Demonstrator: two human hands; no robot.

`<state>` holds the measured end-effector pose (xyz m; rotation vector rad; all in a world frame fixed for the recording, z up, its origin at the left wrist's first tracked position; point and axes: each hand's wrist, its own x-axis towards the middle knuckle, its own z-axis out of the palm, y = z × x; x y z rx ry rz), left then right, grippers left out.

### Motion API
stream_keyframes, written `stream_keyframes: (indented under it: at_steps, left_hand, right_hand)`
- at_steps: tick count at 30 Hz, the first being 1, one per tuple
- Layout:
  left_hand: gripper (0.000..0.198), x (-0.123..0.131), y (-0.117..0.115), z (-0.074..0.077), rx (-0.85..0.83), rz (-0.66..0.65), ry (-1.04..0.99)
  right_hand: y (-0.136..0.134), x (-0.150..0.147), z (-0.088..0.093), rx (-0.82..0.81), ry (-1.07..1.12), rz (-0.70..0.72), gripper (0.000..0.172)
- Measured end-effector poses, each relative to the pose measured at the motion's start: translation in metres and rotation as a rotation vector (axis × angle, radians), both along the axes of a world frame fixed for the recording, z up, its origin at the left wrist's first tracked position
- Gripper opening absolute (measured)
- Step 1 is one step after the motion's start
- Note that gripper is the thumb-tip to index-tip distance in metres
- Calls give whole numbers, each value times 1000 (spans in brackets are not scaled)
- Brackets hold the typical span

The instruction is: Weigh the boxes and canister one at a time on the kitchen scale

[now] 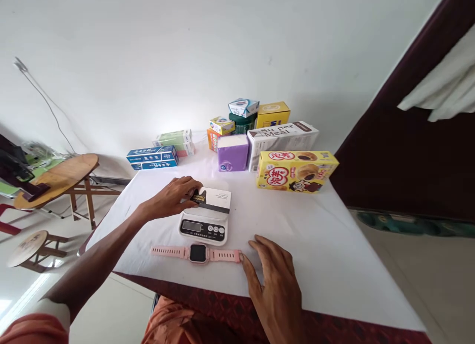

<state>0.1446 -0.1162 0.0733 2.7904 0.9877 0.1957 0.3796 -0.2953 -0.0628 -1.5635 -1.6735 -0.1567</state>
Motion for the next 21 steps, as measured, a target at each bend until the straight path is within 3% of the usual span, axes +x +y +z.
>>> stream_keyframes:
  at_steps: [5,9,12,16,21]
  left_hand:
    - [28,-49,30,13,124,145,-115]
    - [37,-90,84,36,290,446,-92]
    - [42,-109,127,48,318,596,-54]
    - [44,-120,169,44,242,695,30]
    - [49,-122,190,30,150,748,90]
  right_hand:
    - [1,2,-3,15,-45,-2,42]
    - [4,1,-5,42,-60,-9,43]
    - [4,0,-4,59,-71,-18,42]
    - [3,-2,-2,52,-49,-28,41]
    - [2,-2,-3,34,-21,-26,38]
